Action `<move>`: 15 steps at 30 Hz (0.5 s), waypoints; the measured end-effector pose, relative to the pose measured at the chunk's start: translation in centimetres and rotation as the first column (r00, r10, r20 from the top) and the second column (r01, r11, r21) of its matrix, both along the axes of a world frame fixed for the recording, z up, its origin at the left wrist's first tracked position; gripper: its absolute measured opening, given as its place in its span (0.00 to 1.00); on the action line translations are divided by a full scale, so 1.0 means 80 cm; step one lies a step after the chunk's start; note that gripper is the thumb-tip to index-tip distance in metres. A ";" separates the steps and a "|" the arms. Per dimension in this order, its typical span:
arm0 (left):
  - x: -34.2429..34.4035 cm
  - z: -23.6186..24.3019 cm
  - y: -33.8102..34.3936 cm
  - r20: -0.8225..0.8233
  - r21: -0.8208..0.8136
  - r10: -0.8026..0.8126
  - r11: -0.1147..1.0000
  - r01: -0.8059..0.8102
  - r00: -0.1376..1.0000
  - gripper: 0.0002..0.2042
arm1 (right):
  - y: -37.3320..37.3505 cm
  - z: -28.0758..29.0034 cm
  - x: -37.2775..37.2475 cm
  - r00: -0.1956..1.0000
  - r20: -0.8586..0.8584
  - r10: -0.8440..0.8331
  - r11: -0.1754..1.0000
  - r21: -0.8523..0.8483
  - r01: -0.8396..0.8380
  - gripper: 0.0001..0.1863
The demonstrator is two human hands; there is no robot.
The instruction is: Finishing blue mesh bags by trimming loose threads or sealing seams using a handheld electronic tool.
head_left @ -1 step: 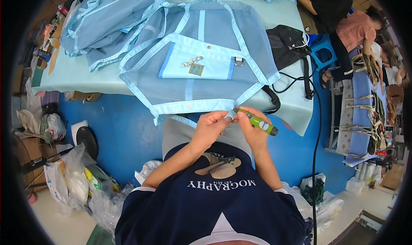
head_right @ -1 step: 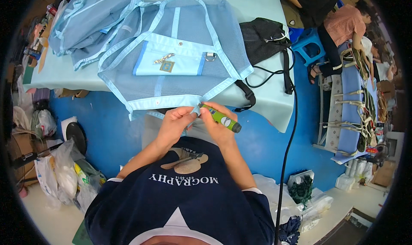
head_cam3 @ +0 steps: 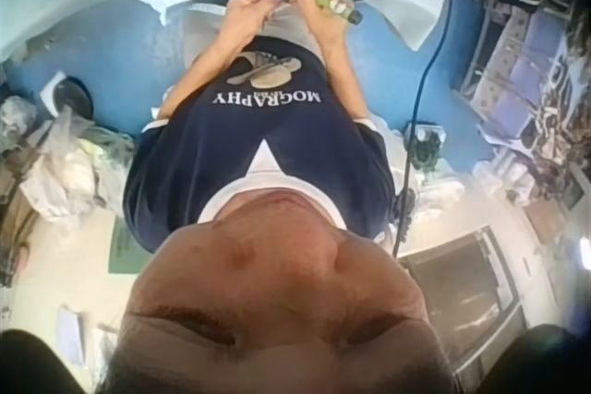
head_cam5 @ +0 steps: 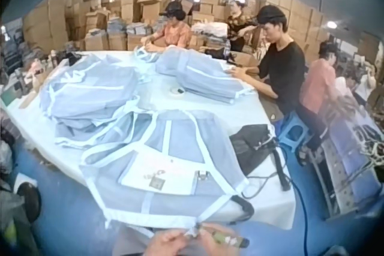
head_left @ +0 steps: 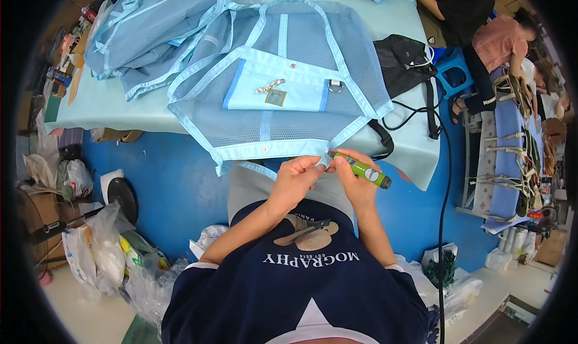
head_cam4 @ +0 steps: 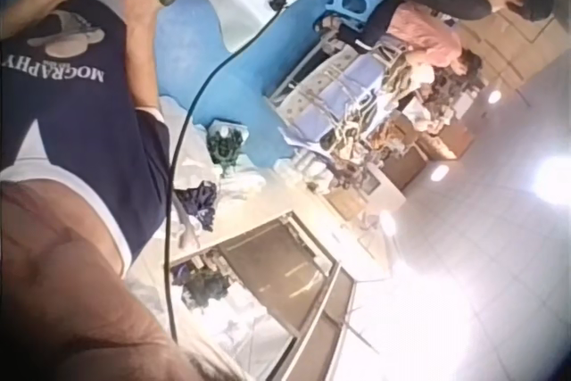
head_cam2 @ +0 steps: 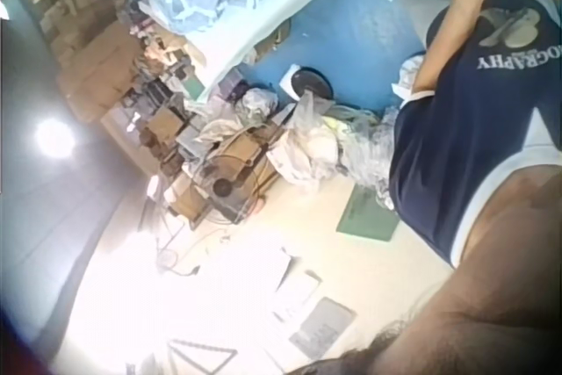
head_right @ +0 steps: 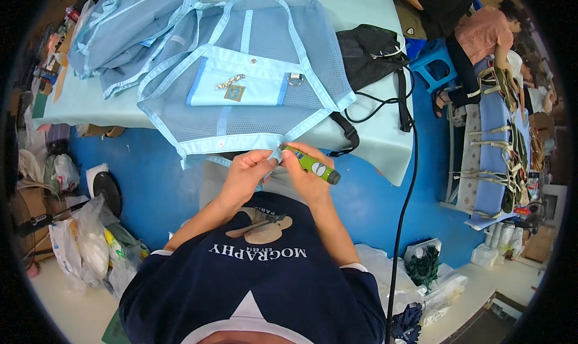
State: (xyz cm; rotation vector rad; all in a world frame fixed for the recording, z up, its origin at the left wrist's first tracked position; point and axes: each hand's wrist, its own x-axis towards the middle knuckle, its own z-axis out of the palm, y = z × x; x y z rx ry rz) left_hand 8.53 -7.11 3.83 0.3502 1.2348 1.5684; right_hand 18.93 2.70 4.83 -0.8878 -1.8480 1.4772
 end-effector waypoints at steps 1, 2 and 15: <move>0.001 -0.002 0.000 -0.006 0.003 0.009 1.000 -0.009 1.000 0.10 | 0.003 -0.002 0.002 0.999 -0.012 0.037 0.998 0.058 -0.036 0.09; 0.001 -0.004 -0.001 -0.011 0.006 0.019 1.000 -0.019 1.000 0.10 | 0.004 -0.004 0.003 0.997 -0.022 0.074 0.991 0.116 -0.071 0.09; 0.004 -0.001 0.000 -0.006 0.005 0.028 1.000 -0.028 1.000 0.10 | 0.007 -0.005 0.004 0.996 -0.069 0.062 0.995 0.082 -0.056 0.10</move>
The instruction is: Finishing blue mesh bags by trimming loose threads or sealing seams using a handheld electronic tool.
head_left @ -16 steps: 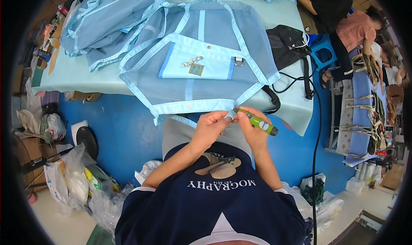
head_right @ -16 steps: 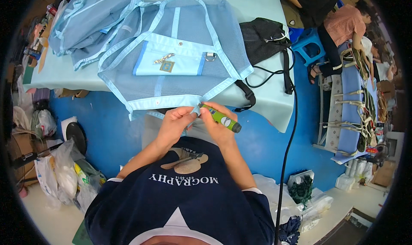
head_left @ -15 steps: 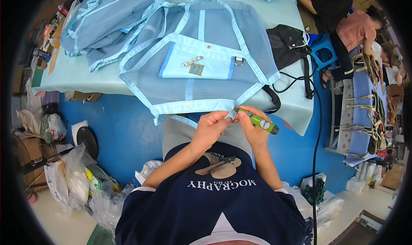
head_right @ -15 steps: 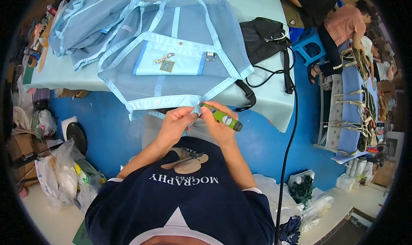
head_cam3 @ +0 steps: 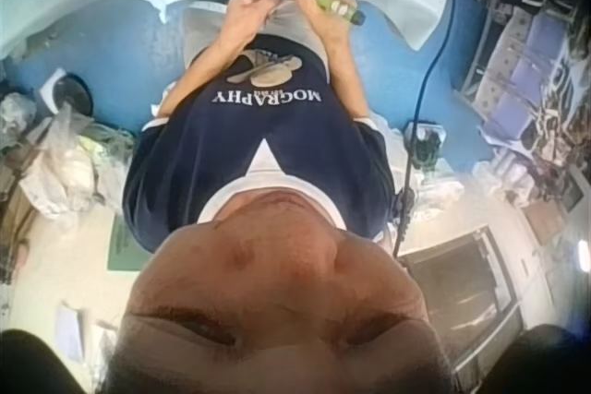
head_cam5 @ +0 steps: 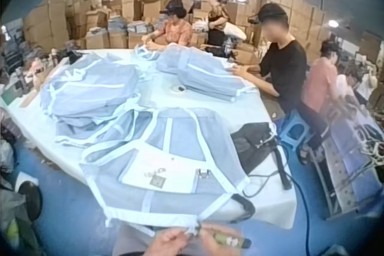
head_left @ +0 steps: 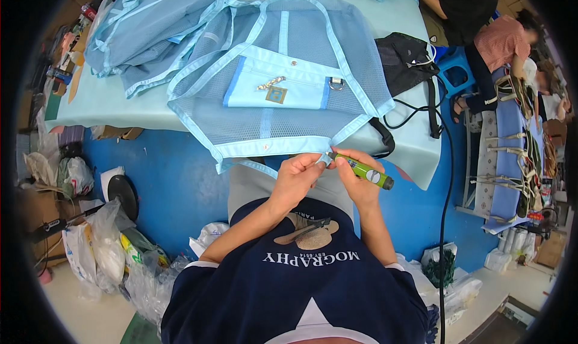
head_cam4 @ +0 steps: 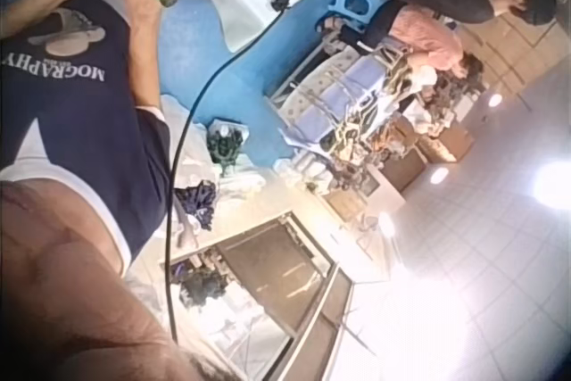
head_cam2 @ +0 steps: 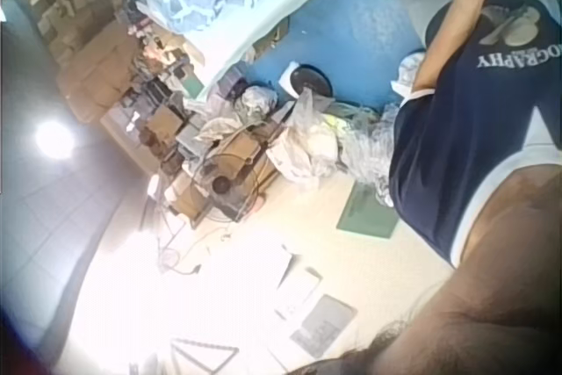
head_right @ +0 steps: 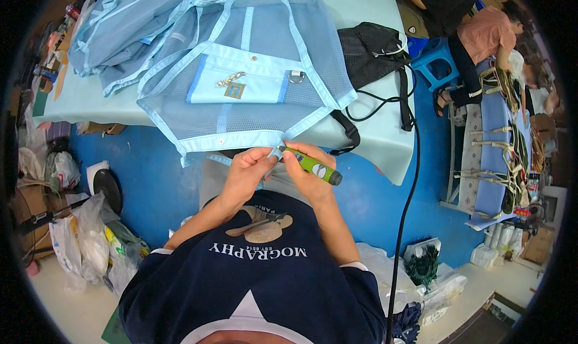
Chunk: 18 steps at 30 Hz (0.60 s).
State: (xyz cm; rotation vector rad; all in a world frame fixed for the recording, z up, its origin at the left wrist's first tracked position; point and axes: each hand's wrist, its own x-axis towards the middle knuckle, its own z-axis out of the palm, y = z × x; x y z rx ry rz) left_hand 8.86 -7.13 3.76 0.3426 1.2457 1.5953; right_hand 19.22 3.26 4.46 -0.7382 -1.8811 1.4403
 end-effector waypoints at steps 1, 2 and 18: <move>0.000 -0.002 0.000 -0.021 0.005 0.006 1.000 -0.006 1.000 0.09 | 0.000 0.001 -0.001 1.000 -0.020 0.001 1.000 0.014 0.000 0.10; 0.001 -0.003 0.000 -0.042 0.010 0.012 1.000 -0.011 0.999 0.09 | -0.001 0.001 -0.001 0.999 -0.039 0.001 1.000 0.027 0.000 0.09; 0.001 -0.010 0.000 -0.097 0.013 0.016 1.000 -0.015 0.995 0.09 | -0.009 0.003 -0.002 0.998 -0.010 -0.057 0.994 -0.093 0.056 0.09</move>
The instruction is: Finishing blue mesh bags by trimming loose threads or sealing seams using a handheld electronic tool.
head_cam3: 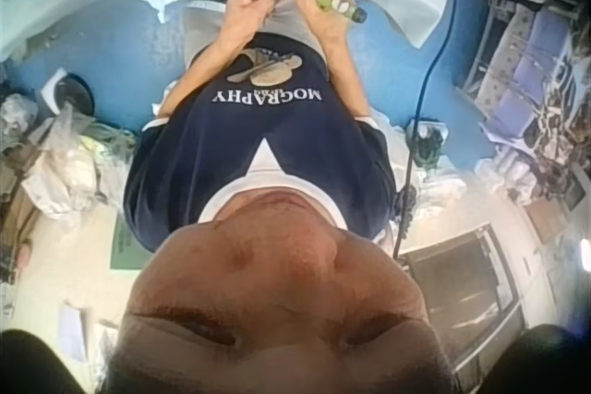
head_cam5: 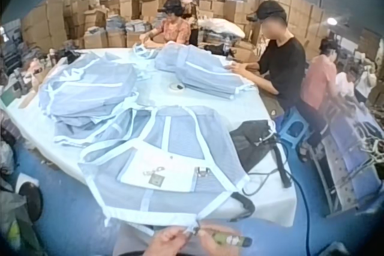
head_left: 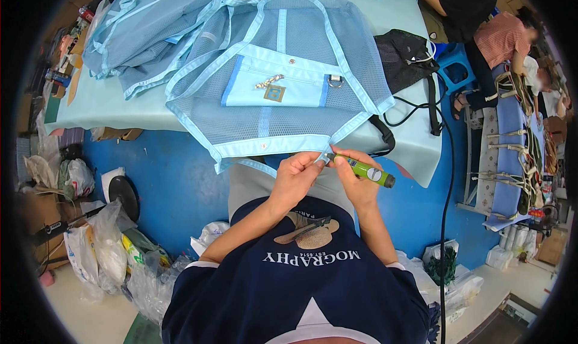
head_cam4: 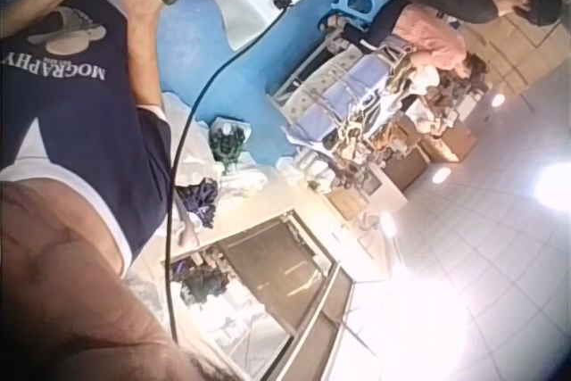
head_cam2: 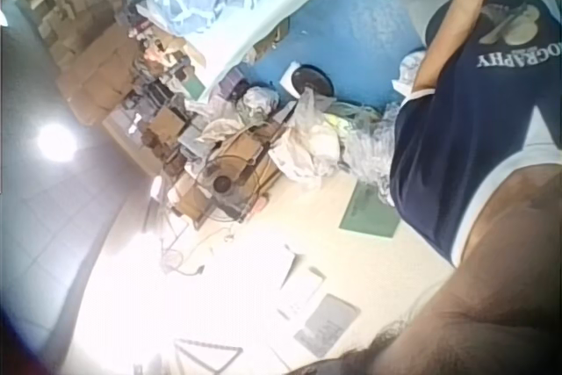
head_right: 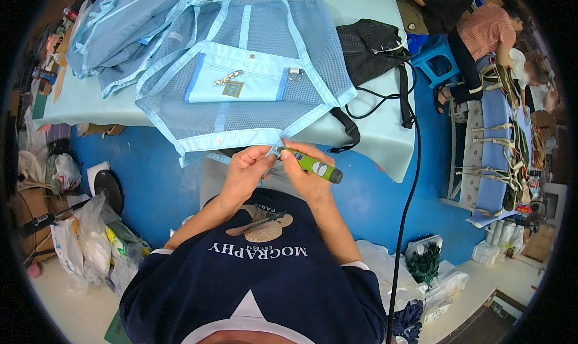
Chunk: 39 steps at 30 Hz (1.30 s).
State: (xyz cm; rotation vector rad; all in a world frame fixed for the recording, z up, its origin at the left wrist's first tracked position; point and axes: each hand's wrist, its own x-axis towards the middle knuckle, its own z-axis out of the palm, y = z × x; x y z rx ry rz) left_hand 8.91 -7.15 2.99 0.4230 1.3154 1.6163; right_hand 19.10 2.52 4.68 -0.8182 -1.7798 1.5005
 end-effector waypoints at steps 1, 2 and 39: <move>-0.001 0.004 0.000 0.003 0.006 -0.006 1.000 0.006 1.000 0.09 | 0.000 0.002 -0.001 1.000 -0.003 -0.001 1.000 0.002 0.001 0.09; -0.002 0.006 0.001 0.007 0.013 -0.012 1.000 0.012 1.000 0.09 | 0.000 0.003 -0.001 1.000 -0.005 -0.003 1.000 0.004 0.003 0.10; -0.003 0.000 -0.007 -0.034 -0.021 0.029 0.999 -0.030 0.999 0.10 | -0.002 0.006 -0.002 0.996 0.070 0.049 0.992 0.113 -0.056 0.09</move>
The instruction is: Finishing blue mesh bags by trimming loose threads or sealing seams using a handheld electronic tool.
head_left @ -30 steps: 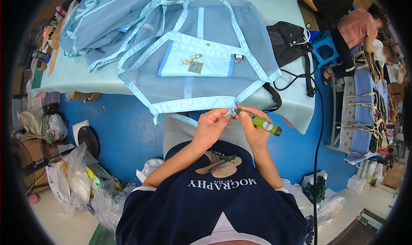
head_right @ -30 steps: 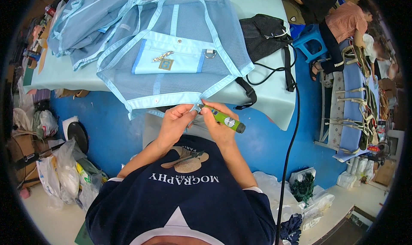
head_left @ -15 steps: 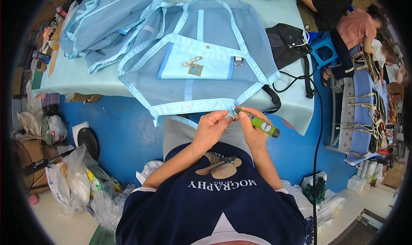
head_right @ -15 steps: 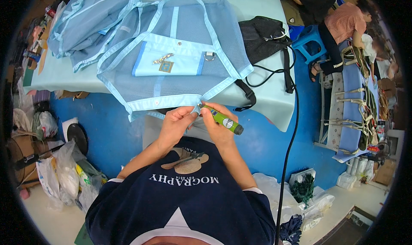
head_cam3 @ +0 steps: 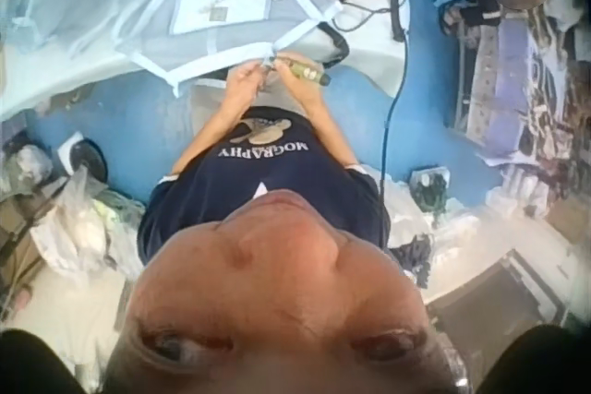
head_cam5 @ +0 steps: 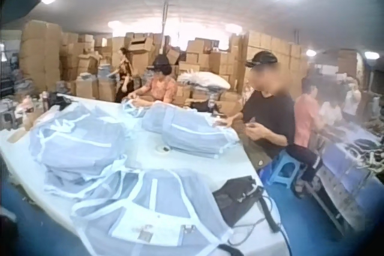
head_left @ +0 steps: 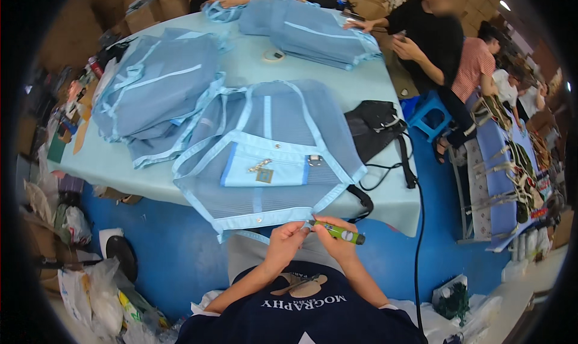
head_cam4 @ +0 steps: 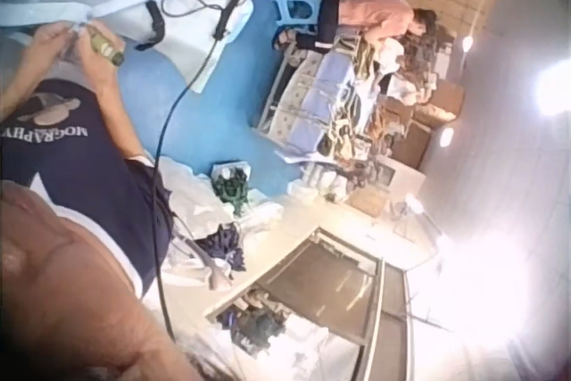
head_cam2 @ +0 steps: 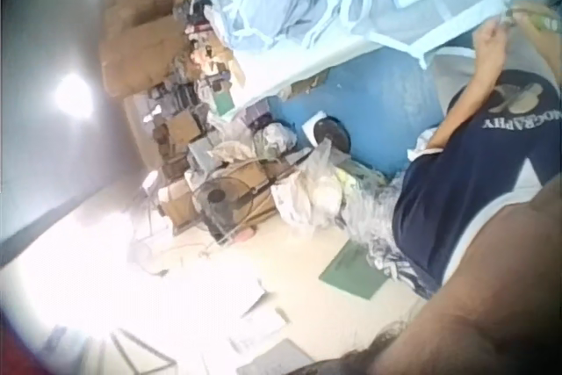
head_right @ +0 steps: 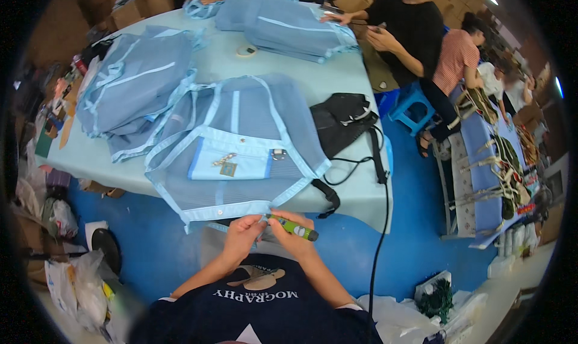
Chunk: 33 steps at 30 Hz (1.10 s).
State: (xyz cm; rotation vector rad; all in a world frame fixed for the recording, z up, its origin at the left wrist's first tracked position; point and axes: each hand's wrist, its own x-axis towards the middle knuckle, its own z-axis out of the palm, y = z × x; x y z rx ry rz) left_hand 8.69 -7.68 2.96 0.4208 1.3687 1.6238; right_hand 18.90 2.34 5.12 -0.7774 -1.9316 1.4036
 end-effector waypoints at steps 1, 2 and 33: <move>0.000 -0.002 0.003 -0.001 0.006 0.001 1.000 -0.001 1.000 0.09 | 0.001 -0.001 -0.001 1.000 -0.023 -0.003 0.998 0.055 0.004 0.09; 0.001 -0.003 0.005 -0.002 0.010 0.006 1.000 -0.006 1.000 0.09 | 0.002 -0.002 -0.002 0.999 -0.046 0.000 0.994 0.106 0.005 0.09; -0.001 0.004 0.011 0.077 0.006 -0.016 1.000 0.016 0.997 0.10 | 0.007 -0.012 -0.003 0.990 -0.095 -0.100 0.987 -0.138 0.086 0.10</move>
